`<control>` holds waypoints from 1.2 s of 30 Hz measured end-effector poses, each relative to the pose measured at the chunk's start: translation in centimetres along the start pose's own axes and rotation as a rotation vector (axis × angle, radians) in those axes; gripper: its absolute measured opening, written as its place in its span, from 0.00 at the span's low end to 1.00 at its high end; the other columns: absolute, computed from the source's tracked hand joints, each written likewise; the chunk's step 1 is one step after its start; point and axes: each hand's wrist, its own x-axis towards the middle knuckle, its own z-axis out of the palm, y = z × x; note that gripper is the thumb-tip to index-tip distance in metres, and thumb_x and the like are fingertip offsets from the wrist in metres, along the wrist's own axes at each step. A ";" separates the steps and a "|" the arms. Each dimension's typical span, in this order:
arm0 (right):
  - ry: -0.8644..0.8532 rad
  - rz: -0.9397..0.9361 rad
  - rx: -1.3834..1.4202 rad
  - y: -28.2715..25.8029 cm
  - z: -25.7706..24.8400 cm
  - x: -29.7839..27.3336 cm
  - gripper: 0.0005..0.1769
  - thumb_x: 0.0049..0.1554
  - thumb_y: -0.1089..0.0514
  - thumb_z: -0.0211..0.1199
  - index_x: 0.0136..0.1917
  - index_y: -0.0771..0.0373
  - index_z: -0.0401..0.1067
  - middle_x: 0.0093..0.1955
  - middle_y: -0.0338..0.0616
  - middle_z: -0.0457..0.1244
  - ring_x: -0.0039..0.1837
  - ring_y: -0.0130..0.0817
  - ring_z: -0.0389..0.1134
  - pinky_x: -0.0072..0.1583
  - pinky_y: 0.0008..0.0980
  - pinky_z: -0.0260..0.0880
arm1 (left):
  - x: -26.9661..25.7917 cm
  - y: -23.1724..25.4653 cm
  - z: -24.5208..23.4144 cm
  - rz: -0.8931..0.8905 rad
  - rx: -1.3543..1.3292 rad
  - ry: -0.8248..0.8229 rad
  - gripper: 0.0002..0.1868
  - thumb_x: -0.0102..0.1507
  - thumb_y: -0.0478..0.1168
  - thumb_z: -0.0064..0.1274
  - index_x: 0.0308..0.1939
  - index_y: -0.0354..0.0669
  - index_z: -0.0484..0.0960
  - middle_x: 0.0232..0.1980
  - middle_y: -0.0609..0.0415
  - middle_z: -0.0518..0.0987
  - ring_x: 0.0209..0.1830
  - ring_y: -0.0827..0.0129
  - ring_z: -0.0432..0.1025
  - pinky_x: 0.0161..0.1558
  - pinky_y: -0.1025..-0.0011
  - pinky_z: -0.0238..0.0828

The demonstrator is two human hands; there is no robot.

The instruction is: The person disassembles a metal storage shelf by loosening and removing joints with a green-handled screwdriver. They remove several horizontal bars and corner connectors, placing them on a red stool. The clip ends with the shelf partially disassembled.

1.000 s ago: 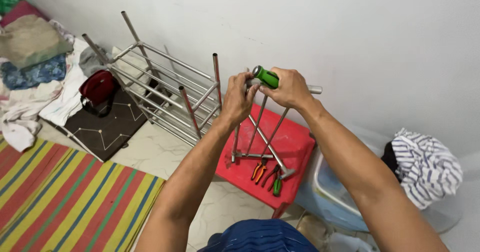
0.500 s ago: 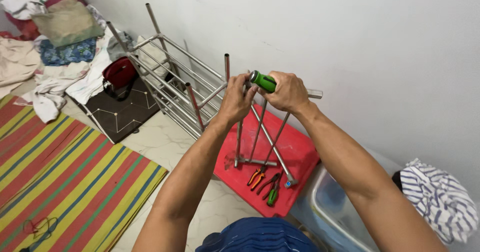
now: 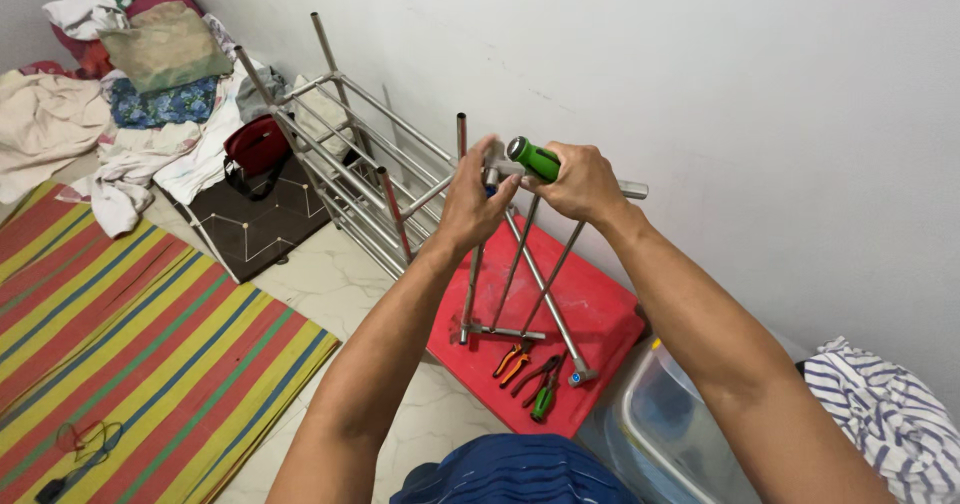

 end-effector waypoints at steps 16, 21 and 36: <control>0.165 0.114 0.362 1.7 -6.2 1.4 0.13 0.53 0.57 0.77 0.45 0.62 0.75 0.35 0.36 0.68 0.36 0.22 0.69 0.40 0.27 0.73 | -5.8 -12.3 1.5 -0.425 0.109 -0.398 0.14 0.68 0.46 0.55 0.52 0.42 0.76 0.44 0.41 0.81 0.46 0.51 0.77 0.49 0.58 0.73; 0.354 -0.078 -0.070 -1.8 -5.3 2.2 0.17 0.55 0.59 0.80 0.50 0.67 0.75 0.45 0.50 0.68 0.47 0.43 0.70 0.52 0.39 0.71 | -5.5 -13.7 0.3 -0.418 0.104 -0.372 0.13 0.67 0.44 0.53 0.51 0.43 0.75 0.44 0.44 0.81 0.47 0.51 0.75 0.48 0.56 0.70; 0.530 0.628 -0.056 6.2 7.8 -5.7 0.17 0.52 0.54 0.79 0.46 0.64 0.74 0.40 0.47 0.67 0.42 0.40 0.67 0.48 0.39 0.69 | 2.6 -20.8 -3.2 -0.836 -0.851 0.133 0.08 0.70 0.45 0.48 0.44 0.49 0.66 0.33 0.55 0.77 0.27 0.69 0.75 0.24 0.69 0.70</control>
